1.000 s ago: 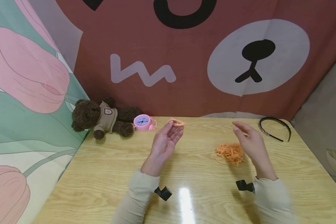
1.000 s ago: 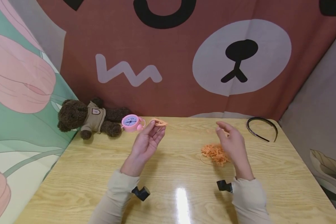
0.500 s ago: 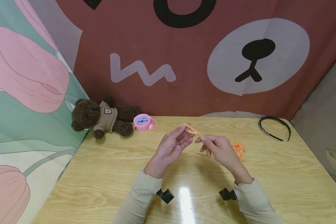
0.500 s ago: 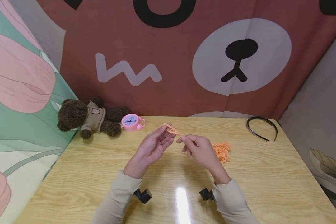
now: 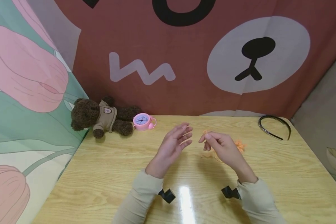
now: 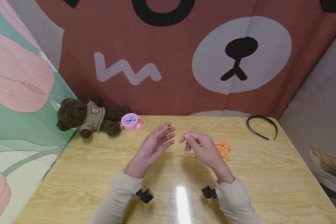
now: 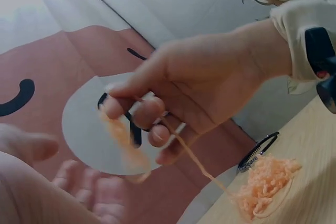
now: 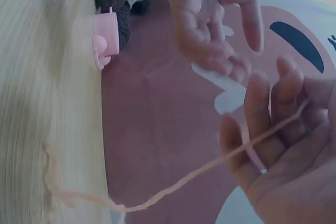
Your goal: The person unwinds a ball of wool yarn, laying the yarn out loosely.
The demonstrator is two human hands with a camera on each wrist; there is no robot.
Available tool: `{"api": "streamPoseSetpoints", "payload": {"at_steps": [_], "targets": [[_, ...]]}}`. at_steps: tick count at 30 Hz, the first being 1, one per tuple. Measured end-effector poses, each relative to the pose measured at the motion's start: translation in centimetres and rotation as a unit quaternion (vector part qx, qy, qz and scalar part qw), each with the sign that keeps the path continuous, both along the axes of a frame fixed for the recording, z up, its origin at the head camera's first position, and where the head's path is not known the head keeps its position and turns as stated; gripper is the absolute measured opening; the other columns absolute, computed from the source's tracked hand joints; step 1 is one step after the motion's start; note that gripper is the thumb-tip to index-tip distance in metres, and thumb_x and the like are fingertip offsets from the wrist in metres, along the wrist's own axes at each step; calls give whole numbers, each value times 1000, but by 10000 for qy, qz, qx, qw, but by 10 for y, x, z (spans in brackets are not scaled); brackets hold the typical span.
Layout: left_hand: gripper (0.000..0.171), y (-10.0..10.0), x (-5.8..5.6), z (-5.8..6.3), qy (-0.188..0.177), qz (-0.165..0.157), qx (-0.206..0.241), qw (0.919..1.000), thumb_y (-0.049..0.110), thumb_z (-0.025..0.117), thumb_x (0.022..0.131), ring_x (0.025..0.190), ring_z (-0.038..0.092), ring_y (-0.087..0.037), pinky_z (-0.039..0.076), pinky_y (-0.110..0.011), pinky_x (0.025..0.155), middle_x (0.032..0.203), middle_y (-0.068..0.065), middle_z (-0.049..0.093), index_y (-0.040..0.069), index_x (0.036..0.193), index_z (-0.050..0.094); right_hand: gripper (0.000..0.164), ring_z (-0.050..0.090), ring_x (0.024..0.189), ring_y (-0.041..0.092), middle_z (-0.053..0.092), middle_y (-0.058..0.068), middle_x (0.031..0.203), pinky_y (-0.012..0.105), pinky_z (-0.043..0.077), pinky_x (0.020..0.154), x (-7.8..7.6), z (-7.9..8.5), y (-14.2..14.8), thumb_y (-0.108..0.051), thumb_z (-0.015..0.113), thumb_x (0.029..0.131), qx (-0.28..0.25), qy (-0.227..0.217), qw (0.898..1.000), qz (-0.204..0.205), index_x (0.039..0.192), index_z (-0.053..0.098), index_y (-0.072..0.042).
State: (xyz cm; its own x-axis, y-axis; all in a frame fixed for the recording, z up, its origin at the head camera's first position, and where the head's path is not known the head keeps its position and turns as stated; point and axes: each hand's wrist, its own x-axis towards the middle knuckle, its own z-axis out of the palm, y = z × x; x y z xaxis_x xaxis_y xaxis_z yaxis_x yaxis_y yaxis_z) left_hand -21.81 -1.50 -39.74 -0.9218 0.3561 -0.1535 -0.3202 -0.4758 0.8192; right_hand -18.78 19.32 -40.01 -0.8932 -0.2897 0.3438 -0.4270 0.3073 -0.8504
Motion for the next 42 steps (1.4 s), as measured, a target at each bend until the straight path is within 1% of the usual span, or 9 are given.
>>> {"api": "streamPoseSetpoints", "payload": {"at_steps": [5, 9, 13, 18, 24, 28, 31, 34, 42], "targets": [[40, 3, 5, 0, 451, -1216, -534, 9901, 24, 51, 107, 104, 63, -11, 55, -26, 92, 117, 4, 65, 10, 144, 51, 28, 58, 66, 16, 60, 7, 73, 26, 50, 59, 4, 1, -3, -9, 45, 108, 3, 148, 9988, 477, 95, 69, -7], [24, 3, 6, 1, 523, -1451, -589, 9863, 18, 51, 107, 76, 61, -5, 56, -19, 73, 89, 8, 66, 7, 125, 62, 29, 46, 51, 13, 55, 7, 64, 28, 43, 45, 5, 4, -1, -17, 45, 110, 222, -139, 9993, 259, 91, 67, -12], [13, 0, 4, 2, 314, -934, -503, 9939, 20, 56, 105, 68, 57, -4, 53, -17, 64, 79, 8, 62, 13, 107, 67, 30, 41, 46, 17, 51, 6, 60, 30, 39, 41, 5, 8, 4, -23, 46, 110, 348, -314, 9988, -118, 92, 67, -10], [10, -3, 0, 0, -44, 0, -85, 10000, 24, 60, 104, 79, 65, -7, 60, -22, 74, 89, 6, 68, 17, 101, 67, 32, 41, 46, 18, 51, 6, 58, 31, 41, 43, 4, 11, 11, -25, 45, 110, 207, -212, 9980, -562, 93, 67, -9], [12, -6, -5, 1, -226, 700, 456, 9962, 21, 53, 107, 75, 67, -8, 62, -24, 77, 90, 4, 65, 19, 99, 61, 37, 46, 49, 22, 51, 5, 59, 32, 44, 46, 4, 14, 18, -33, 44, 110, -20, -275, 9937, -1090, 95, 67, -8], [13, -7, -8, 1, -298, 1201, 665, 9901, 19, 52, 107, 73, 63, -8, 61, -22, 74, 89, 3, 60, 18, 97, 60, 40, 44, 51, 21, 47, 2, 58, 30, 46, 49, 3, 16, 24, -35, 46, 109, -796, -350, 9835, -1586, 96, 66, -3], [12, -9, -11, 2, -343, 1624, 781, 9830, 17, 55, 105, 76, 61, -9, 60, -22, 73, 89, 2, 60, 16, 95, 61, 40, 40, 51, 18, 43, 1, 56, 27, 45, 48, 2, 19, 28, -33, 51, 107, -1907, -347, 9602, -2011, 94, 65, 3], [12, -11, -13, 4, -358, 1929, 886, 9766, 15, 58, 104, 74, 59, -9, 59, -20, 70, 87, 2, 59, 15, 92, 61, 41, 36, 48, 16, 40, 2, 54, 24, 42, 45, 1, 21, 32, -32, 57, 104, -2974, -29, 9227, -2454, 90, 63, 6], [9, -15, -16, 7, -462, 2340, 1000, 9660, 15, 60, 103, 69, 54, -8, 53, -18, 64, 82, 3, 54, 16, 94, 60, 37, 23, 39, 15, 32, 2, 48, 23, 24, 38, -5, 23, 52, -30, 57, 103, -4594, 978, 8282, -3057, 86, 61, 3]]}}
